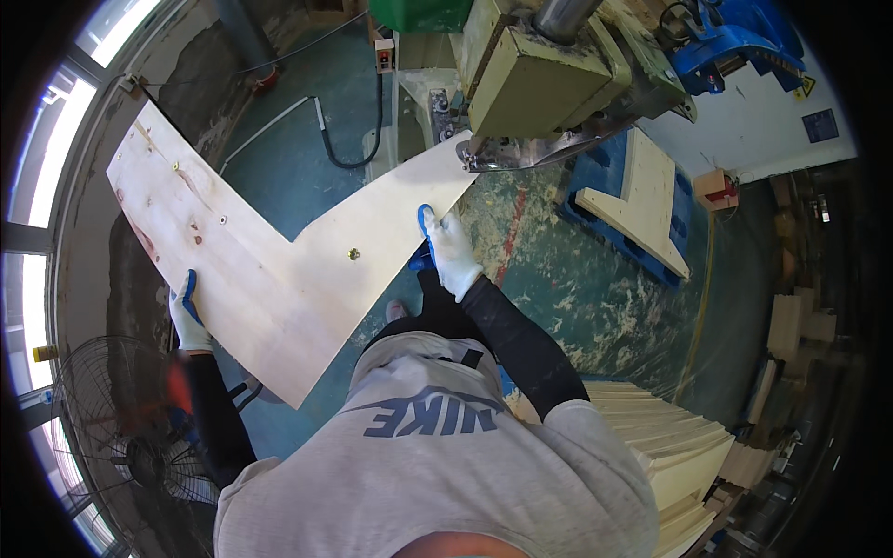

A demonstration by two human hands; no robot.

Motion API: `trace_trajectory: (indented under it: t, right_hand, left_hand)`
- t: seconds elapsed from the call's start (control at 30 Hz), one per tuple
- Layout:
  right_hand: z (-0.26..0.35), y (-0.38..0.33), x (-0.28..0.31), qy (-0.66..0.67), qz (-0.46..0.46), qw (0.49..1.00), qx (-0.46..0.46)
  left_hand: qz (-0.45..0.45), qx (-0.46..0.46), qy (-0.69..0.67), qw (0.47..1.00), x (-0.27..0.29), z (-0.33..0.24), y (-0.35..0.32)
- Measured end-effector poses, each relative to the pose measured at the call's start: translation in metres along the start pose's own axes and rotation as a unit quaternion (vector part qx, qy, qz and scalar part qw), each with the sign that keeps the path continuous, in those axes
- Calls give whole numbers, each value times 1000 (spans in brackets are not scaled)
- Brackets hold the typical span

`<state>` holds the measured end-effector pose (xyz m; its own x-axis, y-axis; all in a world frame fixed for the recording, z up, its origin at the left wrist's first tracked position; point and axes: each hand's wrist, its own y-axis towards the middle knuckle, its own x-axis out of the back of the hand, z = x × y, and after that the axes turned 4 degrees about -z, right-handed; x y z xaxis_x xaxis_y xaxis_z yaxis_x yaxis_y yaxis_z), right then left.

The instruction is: The person picks up wooden boards and positions them under an industrial stapling machine. They place the boards on a pallet on the floor to align them and use the machine to drive fasteners into the wood joints.

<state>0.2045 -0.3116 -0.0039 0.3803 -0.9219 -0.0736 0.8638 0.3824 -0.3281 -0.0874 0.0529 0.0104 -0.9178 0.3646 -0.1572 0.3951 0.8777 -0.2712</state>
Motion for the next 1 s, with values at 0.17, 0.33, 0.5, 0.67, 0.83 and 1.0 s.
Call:
trace_trajectory:
  t: [0.17,0.33,0.5,0.67,0.83,1.0]
  right_hand:
    - [-23,15,4,1,-1,1000,14]
    - [-10,12,7,43,14,998,51]
    - [1,14,15,117,30,992,48]
    - [19,-12,16,140,77,987,-27]
    - [25,-44,36,251,144,951,-106]
    - [-35,-47,113,238,52,963,-114]
  left_hand:
    - [-5,3,-30,1000,3,5,3]
    - [5,-11,-28,1000,-13,-2,-11]
    - [2,-19,-34,999,-23,-11,-24]
    - [42,54,-1,998,-5,-34,-31]
    - [31,83,57,994,-16,-58,-56]
    - [91,170,55,980,-71,2,-80]
